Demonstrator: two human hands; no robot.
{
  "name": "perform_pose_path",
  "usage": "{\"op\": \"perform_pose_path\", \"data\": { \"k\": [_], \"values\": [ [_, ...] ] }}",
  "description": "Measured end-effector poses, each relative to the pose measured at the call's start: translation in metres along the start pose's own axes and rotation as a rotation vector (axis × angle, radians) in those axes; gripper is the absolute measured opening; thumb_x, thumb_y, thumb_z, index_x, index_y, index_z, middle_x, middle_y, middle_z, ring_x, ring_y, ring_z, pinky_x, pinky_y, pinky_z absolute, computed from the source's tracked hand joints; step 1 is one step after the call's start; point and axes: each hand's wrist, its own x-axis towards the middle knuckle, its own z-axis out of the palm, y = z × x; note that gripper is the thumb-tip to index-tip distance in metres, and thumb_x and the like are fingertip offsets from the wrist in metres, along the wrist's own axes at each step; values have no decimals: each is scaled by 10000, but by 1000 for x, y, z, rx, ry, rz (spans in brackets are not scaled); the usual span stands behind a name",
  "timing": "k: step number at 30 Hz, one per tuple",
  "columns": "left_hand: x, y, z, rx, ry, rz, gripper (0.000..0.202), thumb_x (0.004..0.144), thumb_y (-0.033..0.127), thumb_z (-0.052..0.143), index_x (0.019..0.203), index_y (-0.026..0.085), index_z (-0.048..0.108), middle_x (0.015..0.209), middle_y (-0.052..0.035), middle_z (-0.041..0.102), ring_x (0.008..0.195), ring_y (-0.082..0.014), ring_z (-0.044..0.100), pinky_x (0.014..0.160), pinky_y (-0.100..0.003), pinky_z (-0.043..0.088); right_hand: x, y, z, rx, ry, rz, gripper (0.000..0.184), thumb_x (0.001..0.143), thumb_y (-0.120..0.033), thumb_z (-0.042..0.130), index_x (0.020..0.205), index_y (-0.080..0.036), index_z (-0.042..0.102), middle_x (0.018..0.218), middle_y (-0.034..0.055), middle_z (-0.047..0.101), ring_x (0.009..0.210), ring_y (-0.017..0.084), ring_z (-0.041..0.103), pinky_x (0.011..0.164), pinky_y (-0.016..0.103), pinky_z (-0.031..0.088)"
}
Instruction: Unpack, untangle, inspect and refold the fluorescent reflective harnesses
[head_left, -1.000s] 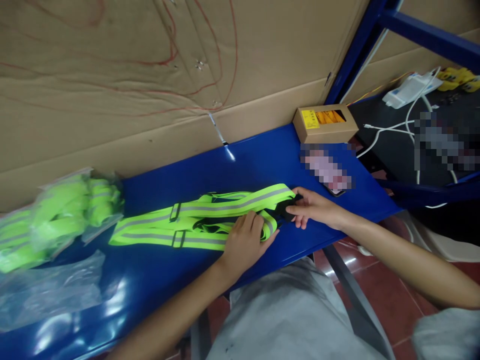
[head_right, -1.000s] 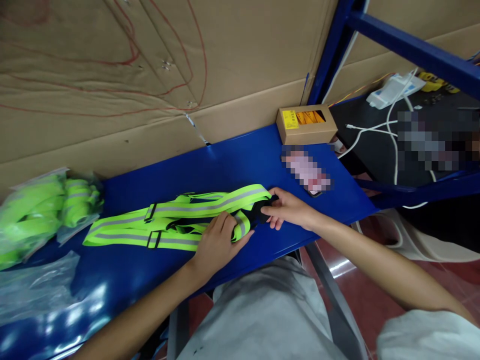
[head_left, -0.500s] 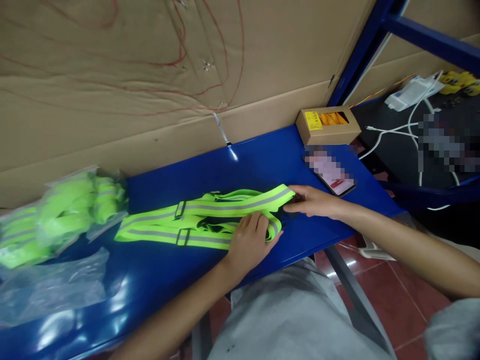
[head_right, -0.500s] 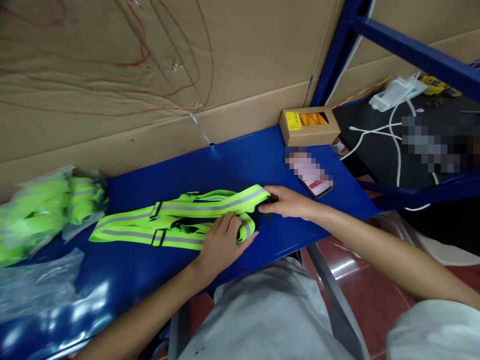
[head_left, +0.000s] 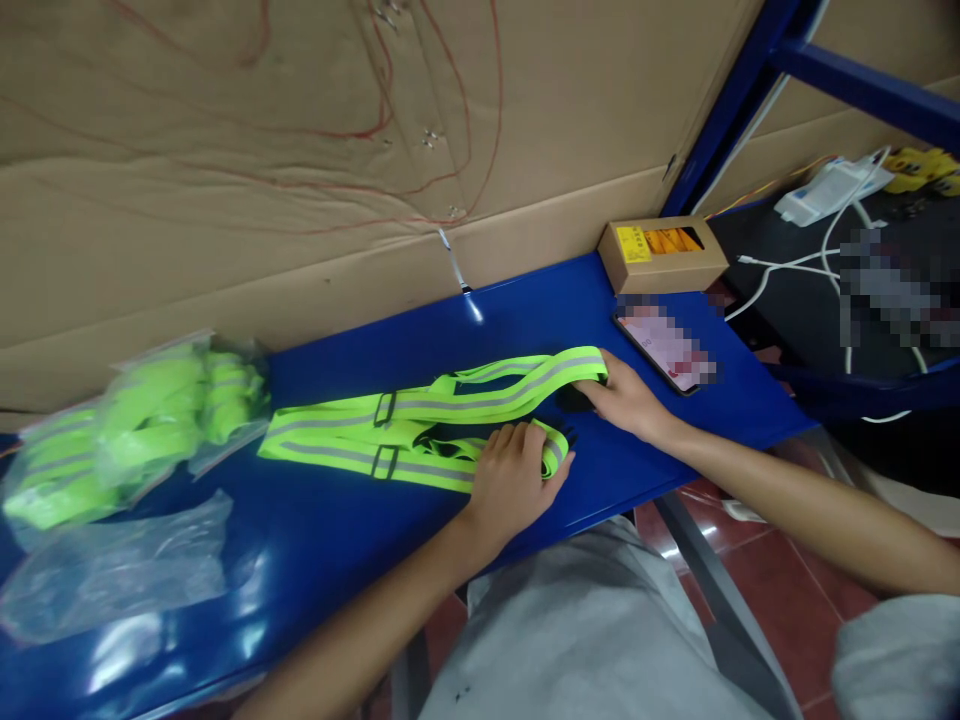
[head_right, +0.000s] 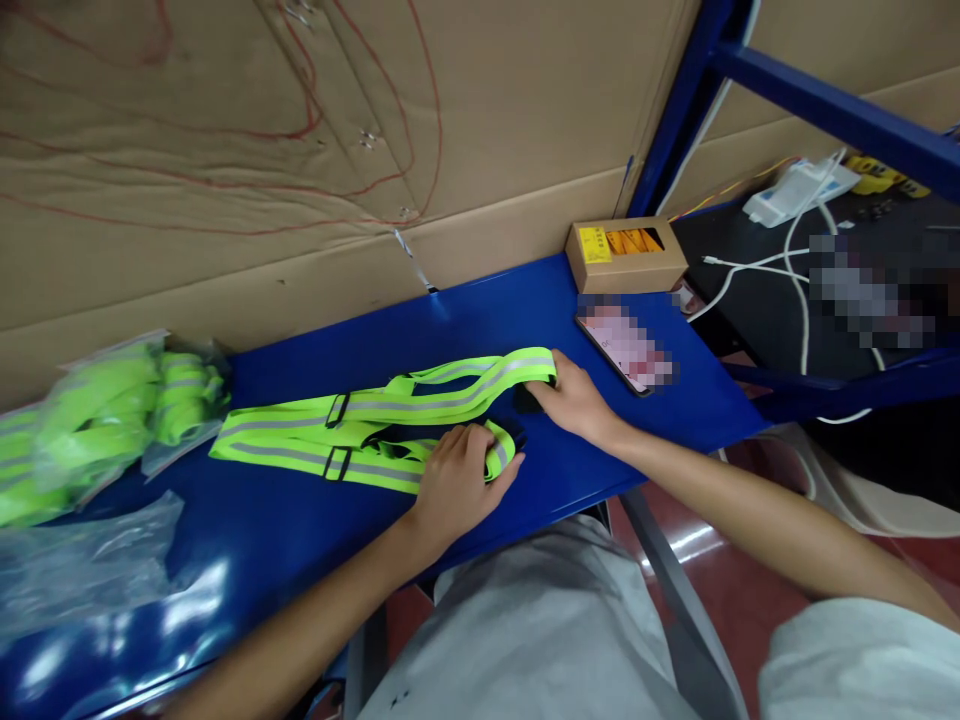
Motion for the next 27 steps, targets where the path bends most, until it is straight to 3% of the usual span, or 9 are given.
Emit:
{"op": "perform_pose_path", "data": {
  "k": [5, 12, 18, 22, 27],
  "values": [
    [4, 1, 2, 27, 20, -33, 274, 968, 438, 682, 943, 211, 530, 774, -50, 671, 725, -264, 656, 660, -387, 480, -9, 2, 16, 211, -83, 181, 284, 872, -317, 677, 1071, -225, 496, 619, -73, 562, 438, 122, 552, 383, 222, 407],
    [5, 1, 3, 67, 39, -22, 309, 957, 461, 699, 920, 203, 534, 761, -51, 668, 708, -261, 664, 647, -379, 489, -18, 0, 13, 345, -119, 241, 324, 850, -282, 711, 1036, -233, 451, 605, -59, 608, 434, 135, 593, 339, 216, 419],
    [4, 0, 2, 60, 39, -25, 321, 958, 474, 709, 925, 205, 536, 779, -50, 682, 731, -244, 676, 668, -353, 489, -26, 8, 14, 342, -124, 161, 382, 842, -340, 730, 961, -259, 376, 604, -74, 621, 450, 141, 619, 377, 229, 464],
    [4, -1, 2, 31, 36, -9, 319, 962, 473, 706, 934, 205, 535, 780, -54, 678, 736, -250, 675, 662, -357, 484, -26, 7, 10, 313, -158, 159, 302, 863, -268, 691, 941, -252, 399, 658, -46, 645, 514, 153, 670, 403, 234, 496],
    [3, -4, 2, -22, 18, 33, 321, 948, 457, 730, 943, 205, 531, 807, -49, 671, 776, -258, 665, 697, -372, 495, -7, -3, -9, 235, -171, 210, 161, 874, -166, 685, 897, -209, 532, 701, -5, 647, 485, 123, 626, 374, 218, 466]
  ]
}}
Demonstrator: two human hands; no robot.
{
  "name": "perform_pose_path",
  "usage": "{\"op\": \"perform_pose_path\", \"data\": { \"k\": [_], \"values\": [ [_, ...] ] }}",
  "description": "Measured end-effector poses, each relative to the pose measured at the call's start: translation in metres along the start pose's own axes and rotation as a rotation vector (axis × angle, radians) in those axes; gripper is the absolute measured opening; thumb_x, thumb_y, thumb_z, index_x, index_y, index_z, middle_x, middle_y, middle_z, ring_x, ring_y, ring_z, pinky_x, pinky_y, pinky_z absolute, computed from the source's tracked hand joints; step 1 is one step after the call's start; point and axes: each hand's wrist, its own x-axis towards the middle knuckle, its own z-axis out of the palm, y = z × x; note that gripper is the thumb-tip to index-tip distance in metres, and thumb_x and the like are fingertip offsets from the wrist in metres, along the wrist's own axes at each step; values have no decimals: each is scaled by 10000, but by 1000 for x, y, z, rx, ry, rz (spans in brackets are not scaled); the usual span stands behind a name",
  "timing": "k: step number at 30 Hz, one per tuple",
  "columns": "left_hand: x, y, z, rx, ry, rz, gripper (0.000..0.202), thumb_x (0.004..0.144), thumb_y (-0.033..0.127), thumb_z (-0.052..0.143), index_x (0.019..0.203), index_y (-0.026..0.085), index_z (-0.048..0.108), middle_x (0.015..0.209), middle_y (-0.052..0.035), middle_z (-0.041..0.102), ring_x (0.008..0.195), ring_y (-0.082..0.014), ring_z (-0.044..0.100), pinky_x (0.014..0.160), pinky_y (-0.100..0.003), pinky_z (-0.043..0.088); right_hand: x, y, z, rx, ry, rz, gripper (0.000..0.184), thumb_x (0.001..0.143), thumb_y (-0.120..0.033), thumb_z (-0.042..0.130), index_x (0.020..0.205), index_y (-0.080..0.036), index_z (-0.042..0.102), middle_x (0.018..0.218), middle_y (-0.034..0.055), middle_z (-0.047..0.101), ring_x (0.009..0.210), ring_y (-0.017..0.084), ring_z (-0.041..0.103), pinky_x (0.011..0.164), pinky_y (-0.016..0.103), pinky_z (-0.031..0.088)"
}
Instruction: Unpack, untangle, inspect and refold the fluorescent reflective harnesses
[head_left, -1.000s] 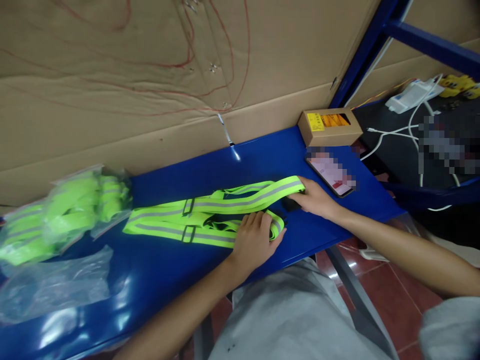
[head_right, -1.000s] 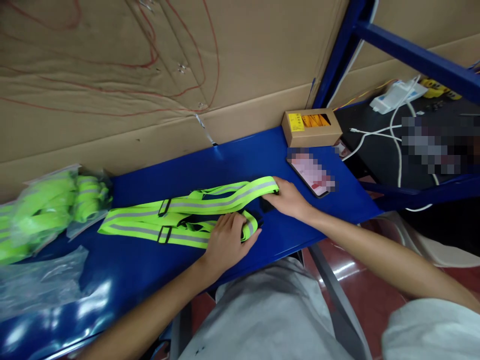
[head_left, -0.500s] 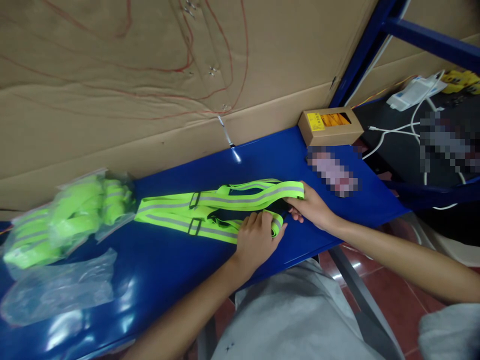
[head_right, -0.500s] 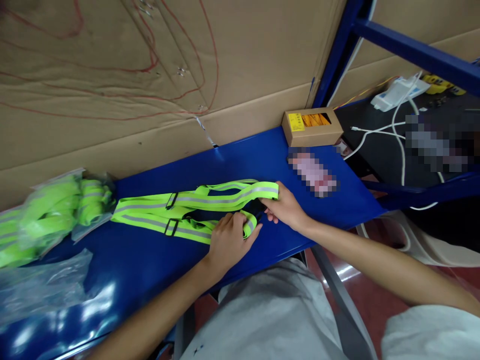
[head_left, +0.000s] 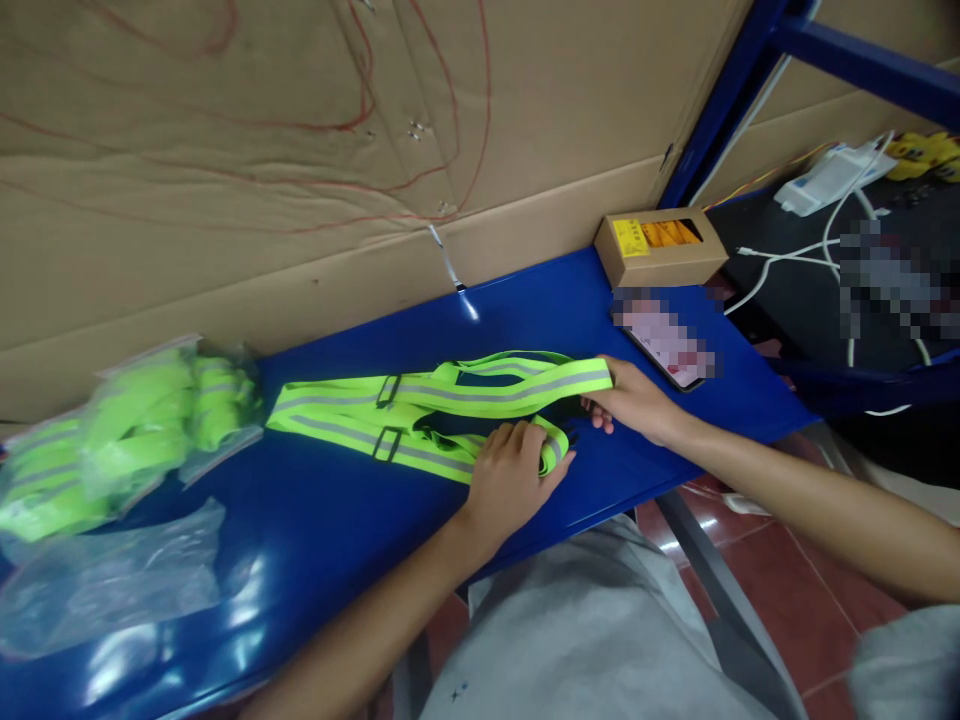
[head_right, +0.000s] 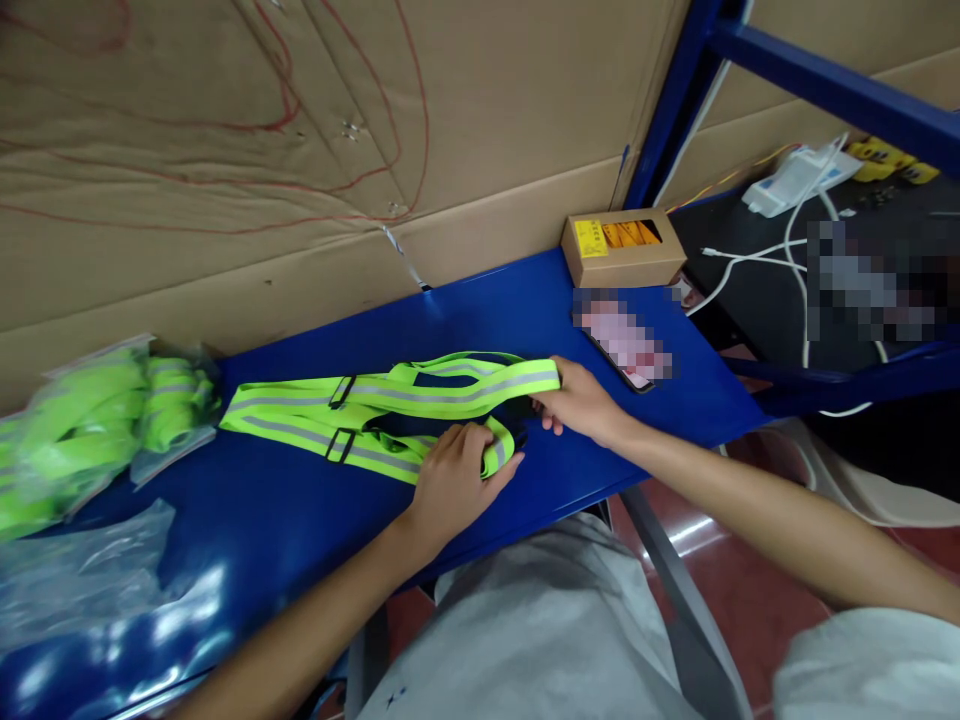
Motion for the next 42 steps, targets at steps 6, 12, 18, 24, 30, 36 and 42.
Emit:
{"op": "perform_pose_path", "data": {
  "k": [6, 12, 18, 24, 30, 36, 42],
  "values": [
    [-3, -3, 0, -86, -72, 27, 349, 943, 488, 734, 998, 202, 542, 887, -57, 683, 826, -259, 653, 729, -384, 520, 14, -32, -20, 21, -62, 148, 160, 893, -209, 755, 824, -171, 615, 664, 5, 591, 477, 94, 561, 359, 196, 407],
    [-3, -5, 0, -136, -53, 14, 339, 952, 479, 722, 964, 207, 521, 854, -53, 673, 805, -262, 651, 708, -381, 524, 12, -29, -17, -22, -139, 137, 214, 856, -265, 830, 913, -170, 647, 679, 7, 620, 512, 113, 602, 382, 204, 450],
    [-1, -11, -7, -331, -80, -117, 318, 978, 498, 679, 997, 213, 539, 863, -40, 694, 814, -243, 692, 698, -332, 499, 10, -18, -25, 28, -137, 152, 437, 699, -347, 962, 966, -186, 656, 826, 39, 718, 588, 144, 681, 409, 211, 488],
    [11, -23, -22, -672, -270, -360, 268, 1000, 484, 629, 963, 219, 611, 799, 22, 691, 733, -164, 674, 681, -277, 431, 7, -21, -33, 194, -229, 111, 494, 627, -344, 980, 997, -194, 691, 855, 30, 733, 690, 166, 709, 549, 255, 529],
    [18, -34, -25, -927, -280, -481, 329, 971, 517, 654, 904, 195, 633, 794, 31, 647, 758, -135, 621, 699, -244, 426, 13, -16, -8, 308, -158, -97, 438, 611, -357, 967, 899, -186, 685, 795, -14, 695, 726, 126, 601, 610, 253, 427],
    [17, -36, -20, -1053, -261, -522, 365, 975, 530, 650, 867, 183, 615, 757, 31, 595, 700, -116, 544, 650, -234, 402, 13, -4, 10, 436, -131, -118, 472, 624, -384, 968, 935, -198, 664, 848, -17, 700, 746, 132, 580, 647, 271, 429],
    [18, -34, -18, -1073, -168, -557, 437, 996, 560, 606, 775, 194, 515, 672, 41, 439, 637, -112, 438, 606, -247, 362, 11, -2, 15, 489, -92, -149, 534, 545, -328, 1003, 887, -221, 606, 805, -46, 670, 757, 139, 581, 647, 266, 433]
  ]
}}
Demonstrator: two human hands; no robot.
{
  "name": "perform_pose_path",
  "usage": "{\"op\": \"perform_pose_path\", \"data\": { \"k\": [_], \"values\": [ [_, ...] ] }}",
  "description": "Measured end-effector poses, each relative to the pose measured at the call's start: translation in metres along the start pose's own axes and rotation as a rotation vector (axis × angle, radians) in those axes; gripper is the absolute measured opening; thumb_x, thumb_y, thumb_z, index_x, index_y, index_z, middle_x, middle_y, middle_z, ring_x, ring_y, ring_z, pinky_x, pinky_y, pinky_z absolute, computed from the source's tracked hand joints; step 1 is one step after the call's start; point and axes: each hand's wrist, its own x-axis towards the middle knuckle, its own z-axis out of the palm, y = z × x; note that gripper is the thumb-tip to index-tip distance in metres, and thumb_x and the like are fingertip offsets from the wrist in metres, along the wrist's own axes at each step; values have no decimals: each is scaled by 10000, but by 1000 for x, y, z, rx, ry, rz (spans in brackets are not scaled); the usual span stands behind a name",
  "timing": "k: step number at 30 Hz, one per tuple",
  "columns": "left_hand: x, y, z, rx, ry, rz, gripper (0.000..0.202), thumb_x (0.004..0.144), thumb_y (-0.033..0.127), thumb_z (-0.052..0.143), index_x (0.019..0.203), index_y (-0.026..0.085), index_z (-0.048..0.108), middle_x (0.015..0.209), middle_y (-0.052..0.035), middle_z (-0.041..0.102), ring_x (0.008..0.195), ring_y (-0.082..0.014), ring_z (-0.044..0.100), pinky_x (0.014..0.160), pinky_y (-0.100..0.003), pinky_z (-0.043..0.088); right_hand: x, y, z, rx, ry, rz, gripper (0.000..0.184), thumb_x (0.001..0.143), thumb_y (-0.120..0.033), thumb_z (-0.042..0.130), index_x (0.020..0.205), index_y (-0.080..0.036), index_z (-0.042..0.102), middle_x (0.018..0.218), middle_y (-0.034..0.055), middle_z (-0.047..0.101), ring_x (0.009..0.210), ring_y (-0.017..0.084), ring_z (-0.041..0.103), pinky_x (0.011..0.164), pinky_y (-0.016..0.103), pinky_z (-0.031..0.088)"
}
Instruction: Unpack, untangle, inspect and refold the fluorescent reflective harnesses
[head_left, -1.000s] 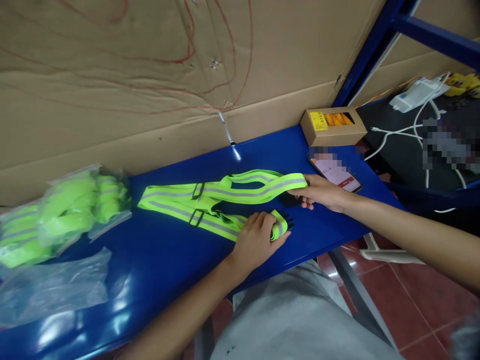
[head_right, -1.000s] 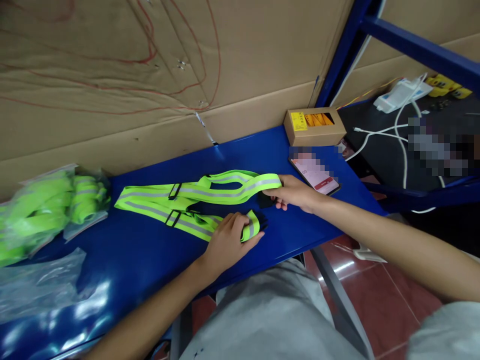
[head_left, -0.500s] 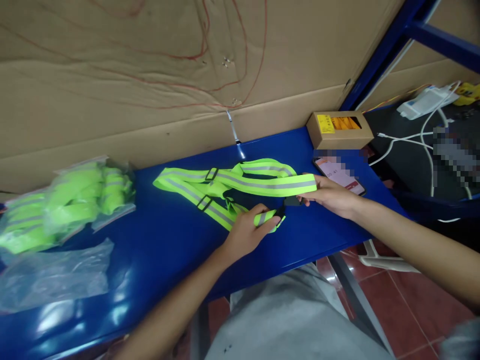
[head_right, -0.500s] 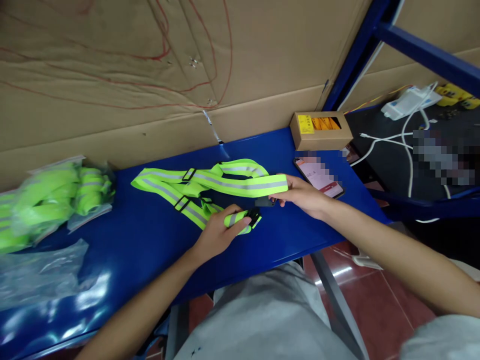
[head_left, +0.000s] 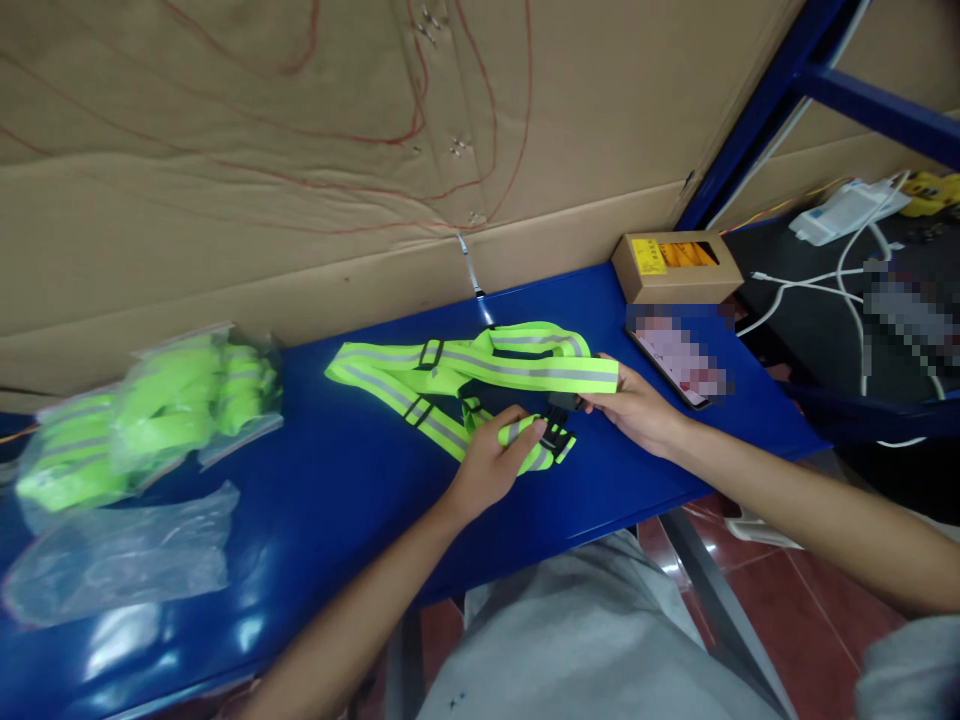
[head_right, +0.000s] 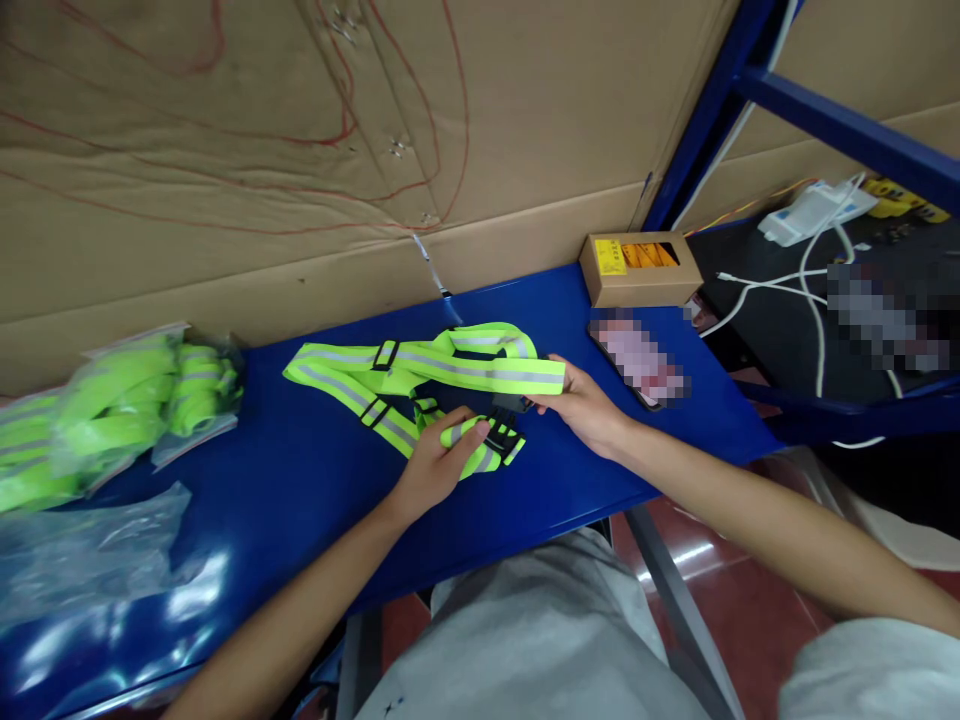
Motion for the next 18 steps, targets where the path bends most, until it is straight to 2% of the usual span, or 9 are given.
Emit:
{"op": "perform_pose_path", "data": {
  "k": [6, 12, 18],
  "values": [
    [0, 1, 4, -8, 61, 31, 456, 1001, 543, 597, 735, 201, 456, 663, 44, 368, 617, -108, 373, 606, -254, 354, 0, 7, 0, -50, -43, -4, 508, 580, -312, 991, 909, -220, 615, 805, -42, 698, 772, 147, 615, 697, 272, 468],
    [0, -4, 5, 23, 152, 25, 441, 996, 561, 582, 760, 194, 520, 675, 35, 404, 623, -113, 406, 593, -250, 362, -6, 14, 5, -131, -50, -11, 480, 622, -346, 969, 880, -223, 584, 807, -55, 660, 792, 146, 603, 754, 277, 481],
    [-3, -2, 5, 96, 148, 33, 432, 1010, 572, 551, 791, 200, 536, 666, 33, 427, 603, -121, 432, 578, -256, 356, -6, 8, 7, -182, -76, 17, 487, 644, -380, 944, 966, -225, 613, 860, -34, 666, 816, 157, 597, 751, 284, 494]
  ]
}}
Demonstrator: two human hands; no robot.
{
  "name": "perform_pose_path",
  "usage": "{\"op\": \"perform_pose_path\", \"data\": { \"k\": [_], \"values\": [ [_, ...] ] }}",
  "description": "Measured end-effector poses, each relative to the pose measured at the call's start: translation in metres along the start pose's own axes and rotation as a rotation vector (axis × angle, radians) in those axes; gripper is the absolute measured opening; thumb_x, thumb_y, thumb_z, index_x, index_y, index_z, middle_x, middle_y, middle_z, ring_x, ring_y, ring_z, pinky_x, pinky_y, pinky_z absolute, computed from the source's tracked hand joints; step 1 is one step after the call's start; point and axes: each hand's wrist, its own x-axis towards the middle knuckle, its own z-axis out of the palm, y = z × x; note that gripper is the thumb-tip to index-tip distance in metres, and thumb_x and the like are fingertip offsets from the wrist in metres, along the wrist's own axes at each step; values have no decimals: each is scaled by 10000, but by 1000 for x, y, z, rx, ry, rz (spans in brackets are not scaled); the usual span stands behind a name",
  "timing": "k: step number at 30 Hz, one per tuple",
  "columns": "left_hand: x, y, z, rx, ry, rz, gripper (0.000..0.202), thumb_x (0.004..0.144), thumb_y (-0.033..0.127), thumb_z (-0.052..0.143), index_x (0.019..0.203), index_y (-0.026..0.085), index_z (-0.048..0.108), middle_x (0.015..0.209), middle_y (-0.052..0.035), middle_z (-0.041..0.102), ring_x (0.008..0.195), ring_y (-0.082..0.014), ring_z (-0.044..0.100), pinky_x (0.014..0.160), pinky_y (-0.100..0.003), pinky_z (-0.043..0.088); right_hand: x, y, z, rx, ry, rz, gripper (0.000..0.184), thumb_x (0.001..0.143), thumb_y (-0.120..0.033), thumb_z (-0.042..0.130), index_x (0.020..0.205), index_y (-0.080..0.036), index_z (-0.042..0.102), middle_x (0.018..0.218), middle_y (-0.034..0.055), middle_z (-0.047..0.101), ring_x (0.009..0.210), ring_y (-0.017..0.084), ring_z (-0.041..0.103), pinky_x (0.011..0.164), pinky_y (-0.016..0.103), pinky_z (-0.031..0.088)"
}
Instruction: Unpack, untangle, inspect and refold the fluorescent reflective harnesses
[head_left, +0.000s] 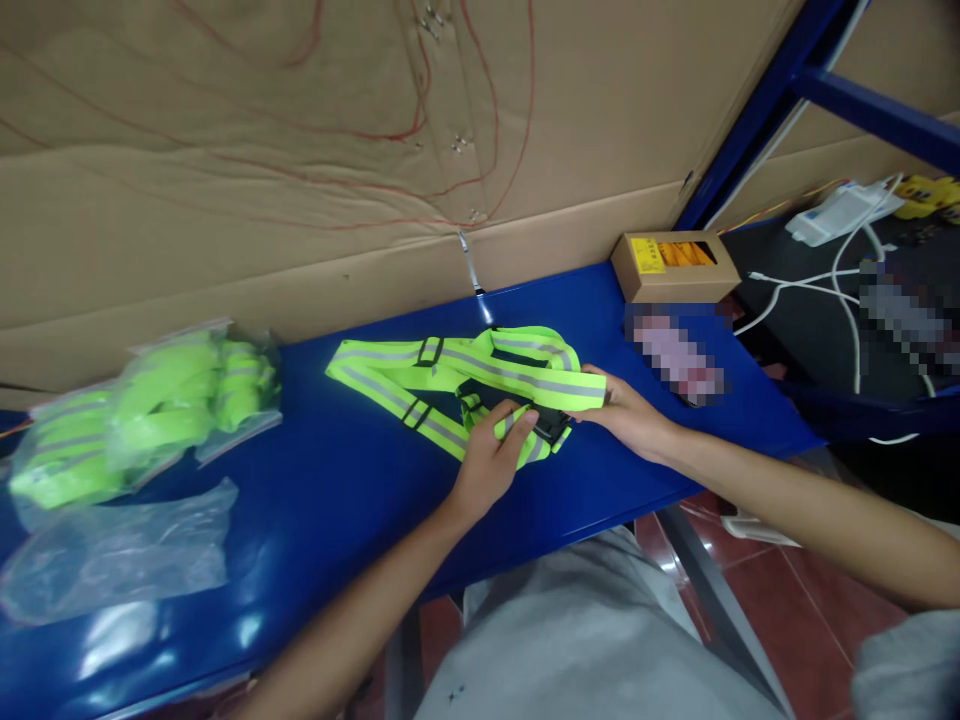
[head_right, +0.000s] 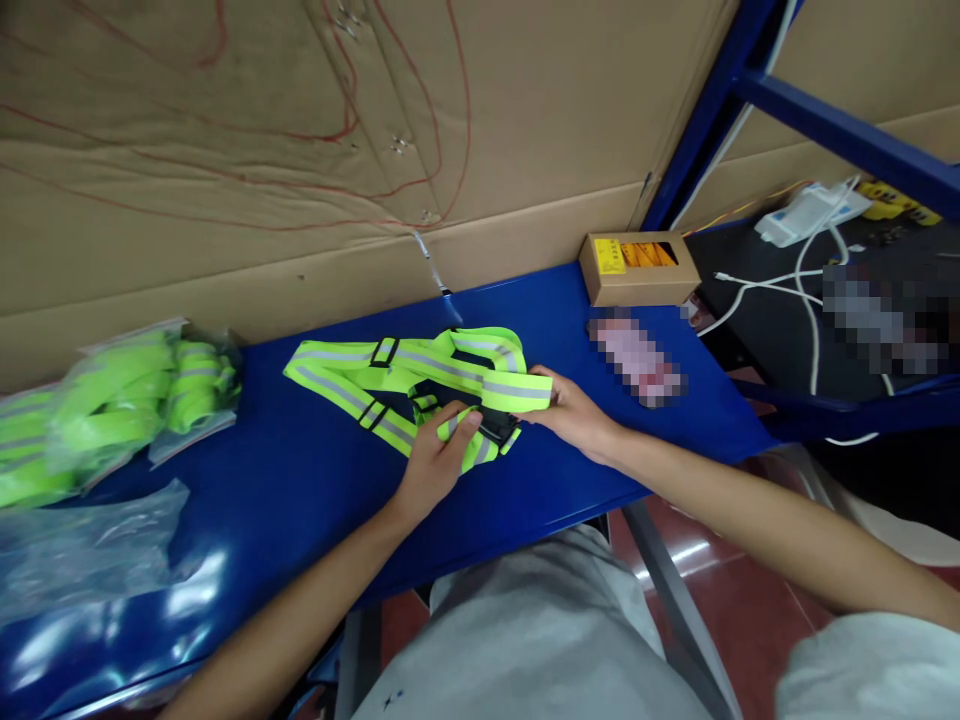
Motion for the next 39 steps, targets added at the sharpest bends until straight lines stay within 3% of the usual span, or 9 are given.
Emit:
{"op": "perform_pose_path", "data": {
  "k": [5, 9, 12, 18, 21, 25, 29, 32, 39],
  "values": [
    [-12, 10, -4, 248, -15, 139, 298, 1049, 499, 516, 979, 218, 586, 746, 7, 598, 681, -164, 602, 660, -273, 416, -1, -11, -14, -156, 14, -118, 701, 753, -444, 878, 1351, -277, 553, 1226, 51, 670, 1033, 216, 648, 870, 346, 557],
    [-15, 6, -3, 450, -76, 227, 335, 1071, 533, 467, 1043, 230, 606, 833, -36, 706, 775, -217, 703, 694, -303, 457, -19, -20, -19, -595, 90, -421, 898, 775, -485, 880, 1520, -283, 419, 1535, 143, 486, 1325, 329, 564, 1145, 517, 477],
    [-17, 1, 4, 556, -161, 326, 372, 1057, 554, 493, 1135, 216, 628, 978, -86, 755, 906, -271, 736, 798, -362, 523, -31, -26, -18, -910, 97, -584, 715, 910, -488, 771, 1512, -281, 448, 1595, 154, 433, 1489, 363, 431, 1255, 578, 353],
    [-29, 18, 2, 623, -215, 448, 601, 1040, 548, 536, 1521, 197, 449, 1304, -170, 712, 1146, -325, 712, 962, -458, 572, -37, -29, -18, -989, 82, -513, 368, 1065, -436, 531, 1390, -270, 581, 1534, 139, 500, 1473, 312, 488, 1240, 522, 404],
    [-27, 31, -33, 696, -76, 542, 425, 1083, 375, 476, 1471, 205, 518, 1381, -155, 688, 1220, -294, 681, 1044, -428, 534, -46, -25, -23, -965, 209, -506, 415, 1060, -451, 546, 1436, -276, 546, 1553, 135, 498, 1491, 311, 466, 1231, 513, 416],
    [0, 31, -111, 833, 83, 478, 350, 1037, 271, 467, 1358, 219, 597, 1332, -107, 710, 1254, -273, 648, 1117, -424, 471, -57, -12, -31, -871, 306, -391, 619, 1023, -525, 597, 1561, -276, 417, 1558, 160, 504, 1421, 334, 533, 1160, 523, 481],
    [49, 8, -175, 999, -41, 298, 628, 895, 252, 505, 1516, 173, 457, 1574, -162, 528, 1477, -338, 473, 1245, -551, 298, -51, 7, -24, -807, 181, -241, 959, 890, -604, 750, 1646, -288, 250, 1651, 166, 411, 1470, 383, 486, 1182, 574, 450],
    [80, -8, -193, 1097, -149, 112, 766, 866, 307, 570, 1591, 165, 370, 1660, -195, 413, 1557, -396, 342, 1263, -660, 138, -37, 15, -14, -846, 127, -205, 934, 862, -572, 775, 1618, -318, 289, 1616, 129, 484, 1435, 398, 516, 1185, 638, 405],
    [93, -24, -214, 1076, -169, -108, 460, 872, 484, 630, 1268, 252, 663, 1338, -149, 657, 1316, -386, 563, 1080, -558, 403, -24, 3, -26, -661, 35, -250, 531, 917, -472, 721, 1401, -315, 565, 1397, 70, 670, 1271, 321, 651, 1102, 500, 514]
  ]
}}
